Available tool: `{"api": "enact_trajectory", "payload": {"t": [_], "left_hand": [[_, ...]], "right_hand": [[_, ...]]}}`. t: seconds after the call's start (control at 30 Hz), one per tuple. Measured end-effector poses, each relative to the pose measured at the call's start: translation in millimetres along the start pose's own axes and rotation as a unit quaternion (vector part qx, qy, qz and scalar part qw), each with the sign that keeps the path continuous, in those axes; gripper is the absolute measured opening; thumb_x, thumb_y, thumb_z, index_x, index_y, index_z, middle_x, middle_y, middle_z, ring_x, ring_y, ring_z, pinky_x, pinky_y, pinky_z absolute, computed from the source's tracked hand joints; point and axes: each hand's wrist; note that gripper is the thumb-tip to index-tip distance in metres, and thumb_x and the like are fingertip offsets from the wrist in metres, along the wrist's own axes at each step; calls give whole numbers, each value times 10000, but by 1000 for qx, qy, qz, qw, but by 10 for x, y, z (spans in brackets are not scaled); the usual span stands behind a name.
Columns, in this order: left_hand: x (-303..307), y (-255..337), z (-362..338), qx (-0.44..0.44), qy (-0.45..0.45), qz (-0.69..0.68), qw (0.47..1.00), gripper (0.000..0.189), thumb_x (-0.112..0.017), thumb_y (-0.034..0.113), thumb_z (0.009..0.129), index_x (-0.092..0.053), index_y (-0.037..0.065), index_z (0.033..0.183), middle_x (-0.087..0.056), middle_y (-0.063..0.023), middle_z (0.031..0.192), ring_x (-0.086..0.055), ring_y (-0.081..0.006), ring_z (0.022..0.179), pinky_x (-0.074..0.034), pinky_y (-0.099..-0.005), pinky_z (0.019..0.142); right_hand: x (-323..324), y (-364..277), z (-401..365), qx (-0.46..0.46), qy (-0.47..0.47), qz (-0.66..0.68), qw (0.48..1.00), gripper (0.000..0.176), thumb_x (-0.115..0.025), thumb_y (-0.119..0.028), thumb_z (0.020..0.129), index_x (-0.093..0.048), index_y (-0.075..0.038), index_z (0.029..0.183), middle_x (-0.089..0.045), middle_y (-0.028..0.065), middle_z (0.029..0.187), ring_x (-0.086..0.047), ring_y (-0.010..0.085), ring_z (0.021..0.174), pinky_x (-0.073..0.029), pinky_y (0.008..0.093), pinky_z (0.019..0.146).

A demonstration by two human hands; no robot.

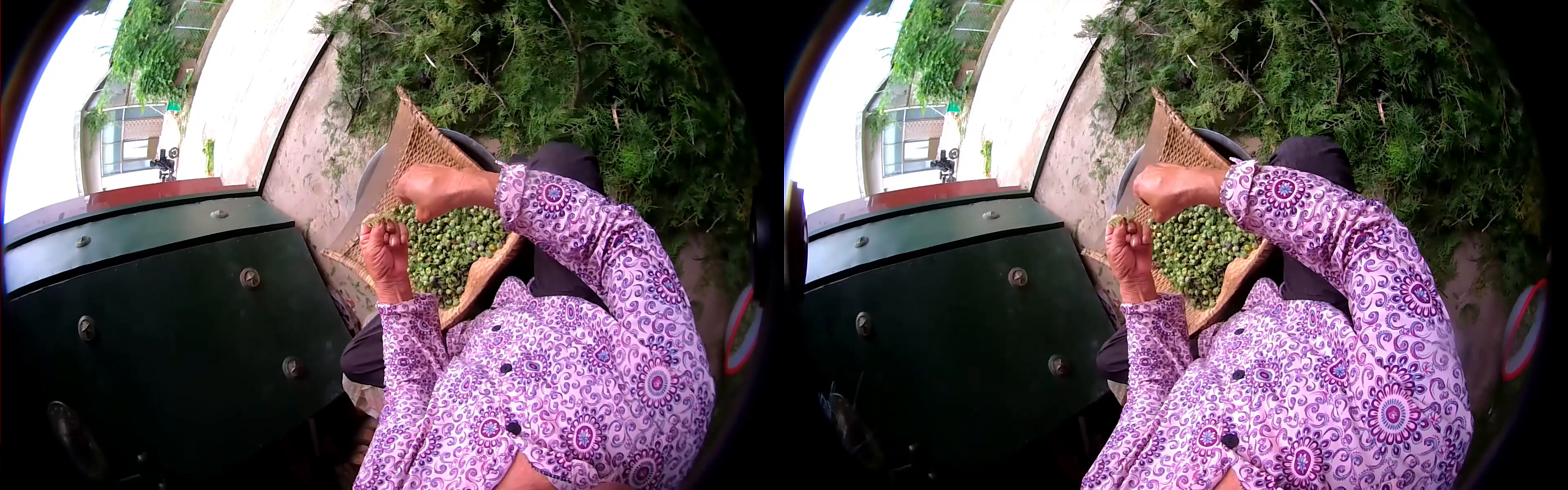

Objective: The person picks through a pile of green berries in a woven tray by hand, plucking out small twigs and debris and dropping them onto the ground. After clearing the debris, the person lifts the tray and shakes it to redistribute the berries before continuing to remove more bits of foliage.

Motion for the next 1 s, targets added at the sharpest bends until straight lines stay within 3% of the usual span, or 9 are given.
{"api": "enact_trajectory", "payload": {"t": [0.07, 0.17, 0.27, 0.4, 0.57, 0.67, 0.7, 0.8, 1.0], "left_hand": [[113, 94, -66, 9, 6, 27, 1000, 35, -532, 34, 836, -530, 67, 826, -442, 15, 559, -403, -97, 469, -374, -265, 478], [296, 262, -232, 9, 35, 33, 999, 67, -525, 23, 832, -530, 73, 788, -459, 10, 553, -426, -104, 477, -375, -272, 480], [475, 438, -408, -2, 51, 23, 998, 65, -513, 26, 833, -537, 74, 797, -491, -4, 573, -450, -116, 488, -395, -289, 499], [612, 667, -593, -41, 46, 8, 998, 74, -520, 35, 831, -556, 70, 884, -515, -32, 606, -444, -117, 484, -396, -289, 498], [747, 816, -651, -79, -11, -50, 996, 119, -507, 42, 834, -575, 53, 930, -592, -111, 796, -503, -161, 581, -417, -319, 569], [598, 865, -588, -74, -35, -80, 993, 146, -500, 39, 831, -584, 53, 950, -604, -143, 900, -534, -183, 648, -429, -336, 614], [631, 871, -579, -73, -43, -95, 992, 145, -497, 28, 821, -586, 47, 934, -610, -148, 929, -547, -187, 663, -436, -344, 624], [533, 921, -530, -81, -61, -114, 988, 148, -492, 16, 811, -588, 38, 922, -610, -156, 945, -547, -187, 659, -439, -349, 621], [251, 958, -468, -70, -28, -98, 992, 112, -552, -21, 755, -557, -1, 864, -574, -137, 838, -546, -188, 631, -468, -324, 604]], "right_hand": [[5, 13, -10, 0, -30, -22, 999, 143, -616, -11, 585, -604, 29, 721, -588, 149, 630, -609, 275, 675, -476, 358, 620], [-43, 121, -10, -27, -162, -37, 986, 142, -627, -54, 579, -629, 39, 686, -607, 196, 706, -601, 302, 681, -468, 386, 609], [-34, 180, -86, -74, -192, -103, 973, 174, -661, -68, 567, -627, 49, 691, -601, 202, 701, -604, 306, 706, -471, 383, 628], [-303, 582, -146, -94, -95, -121, 984, 250, -678, -49, 583, -614, 71, 793, -604, 216, 787, -601, 329, 805, -482, 386, 716], [-698, 802, -179, -162, -97, -109, 976, 281, -693, -135, 597, -589, 19, 808, -596, 195, 781, -600, 332, 784, -489, 398, 687], [-928, 1007, -359, -160, -42, -128, 978, 324, -682, -123, 622, -564, 14, 890, -575, 222, 871, -577, 342, 857, -475, 416, 728], [-902, 870, -382, -206, -49, -118, 970, 330, -679, -114, 632, -552, 2, 913, -545, 227, 912, -558, 352, 878, -459, 428, 755], [-1028, 928, -412, -230, -7, -134, 964, 308, -670, -100, 640, -537, -13, 904, -519, 219, 925, -540, 373, 874, -444, 447, 769], [-1066, 942, -322, -230, -67, -216, 947, 184, -574, -49, 683, -516, -28, 856, -509, 201, 911, -538, 358, 856, -435, 441, 768]]}}
Point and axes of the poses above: each hand's wrist, its own z-axis towards the middle knuckle, its own x-axis out of the back of the hand, y = z × x
